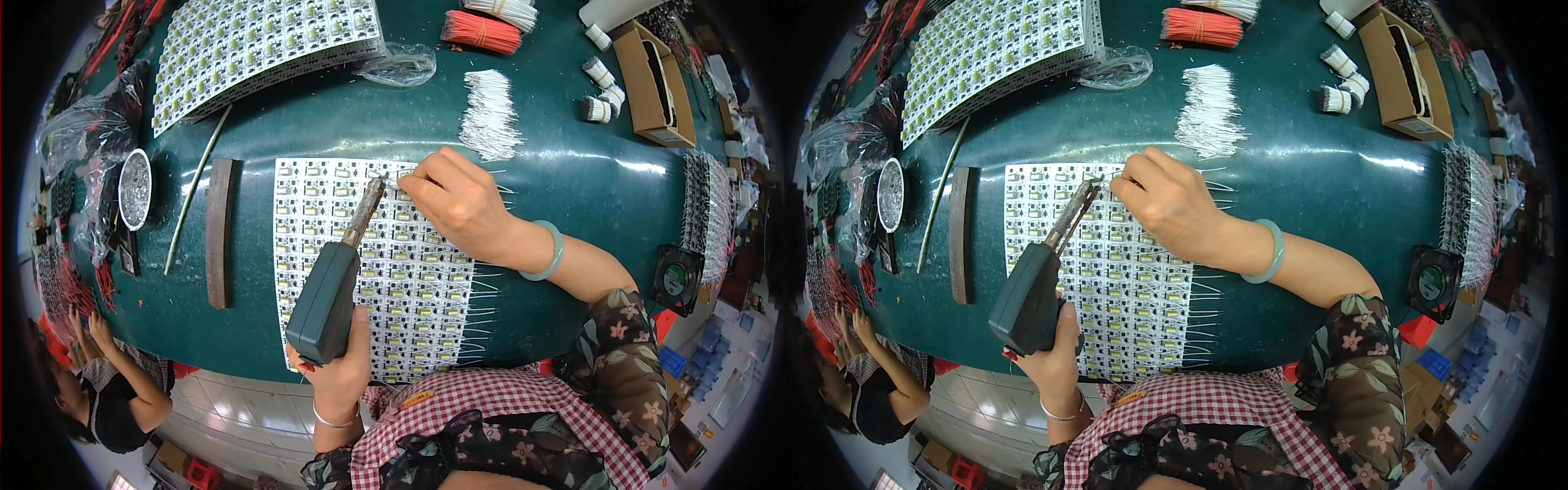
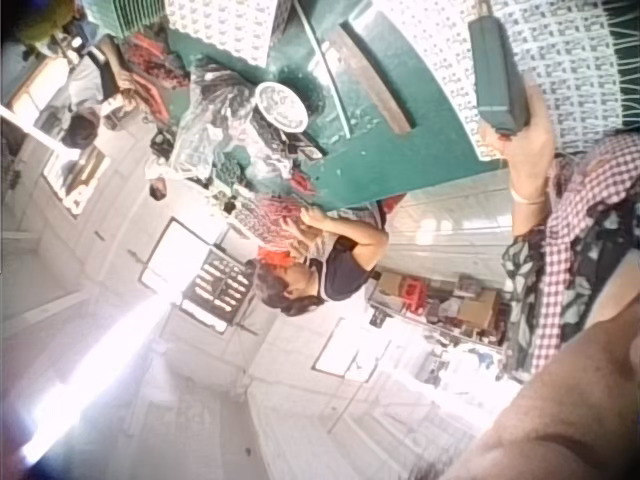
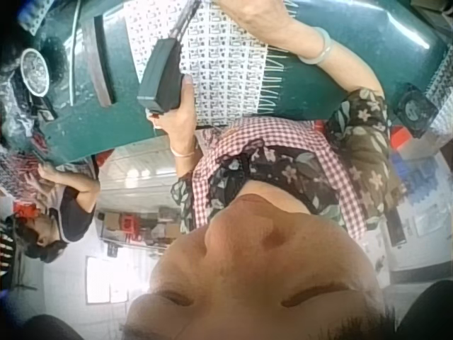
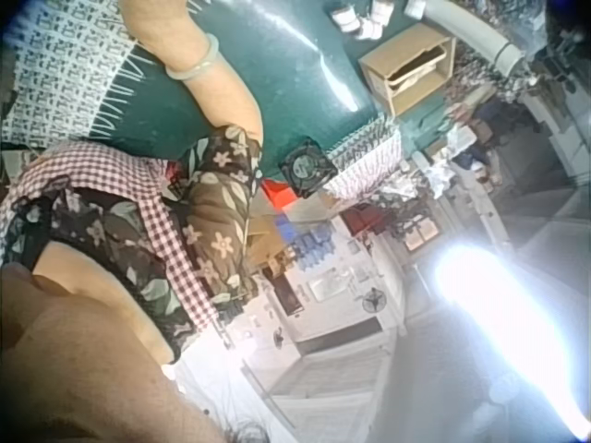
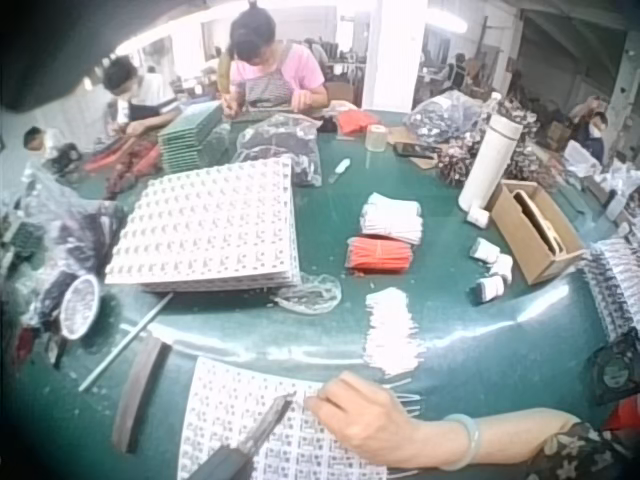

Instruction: The person attaches electronic components and wires to a sheet of LED panels using a soldering iron.

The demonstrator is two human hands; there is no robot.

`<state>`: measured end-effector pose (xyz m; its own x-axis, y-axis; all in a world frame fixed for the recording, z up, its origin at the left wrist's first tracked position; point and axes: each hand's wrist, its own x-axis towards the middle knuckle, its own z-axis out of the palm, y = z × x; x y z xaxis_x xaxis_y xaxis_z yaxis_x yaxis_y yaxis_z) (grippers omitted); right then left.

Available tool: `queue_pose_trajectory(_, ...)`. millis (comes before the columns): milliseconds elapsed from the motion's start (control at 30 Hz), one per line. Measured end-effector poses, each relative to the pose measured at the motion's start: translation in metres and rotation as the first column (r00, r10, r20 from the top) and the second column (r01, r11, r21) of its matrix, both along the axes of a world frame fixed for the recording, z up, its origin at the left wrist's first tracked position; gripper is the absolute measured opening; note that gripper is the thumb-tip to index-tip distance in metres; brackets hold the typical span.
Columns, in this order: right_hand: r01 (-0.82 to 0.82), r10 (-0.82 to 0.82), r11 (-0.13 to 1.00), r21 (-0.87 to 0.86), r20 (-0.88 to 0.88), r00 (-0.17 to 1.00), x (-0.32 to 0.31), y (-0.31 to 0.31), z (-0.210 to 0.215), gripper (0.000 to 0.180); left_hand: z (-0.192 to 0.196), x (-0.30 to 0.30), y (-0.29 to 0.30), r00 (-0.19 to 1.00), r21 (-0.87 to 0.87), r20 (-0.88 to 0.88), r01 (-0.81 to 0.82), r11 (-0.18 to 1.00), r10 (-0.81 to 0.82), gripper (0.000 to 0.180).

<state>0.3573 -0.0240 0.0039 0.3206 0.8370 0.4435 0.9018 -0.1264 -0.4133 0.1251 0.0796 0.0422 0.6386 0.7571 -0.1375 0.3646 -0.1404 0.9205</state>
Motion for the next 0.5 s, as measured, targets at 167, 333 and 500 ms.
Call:
queue_pose_trajectory(167,0.009,-0.009,1.0,-0.012,0.026,1.0,0.0,0.0,0.0,0.019,0.014,0.009,-0.003,0.994,-0.149,-0.077,-0.083,0.985,0.072,0.022)
queue_pose_trajectory(333,0.009,-0.008,1.0,-0.016,0.053,0.999,-0.002,0.001,0.001,0.019,0.019,0.016,-0.002,0.998,-0.079,-0.01,-0.069,0.994,0.068,0.019)
queue_pose_trajectory(500,-0.002,0.006,1.0,-0.028,0.128,0.992,-0.002,0.002,0.001,0.018,0.019,0.015,0.001,0.998,-0.132,-0.038,-0.063,0.989,0.058,0.019)
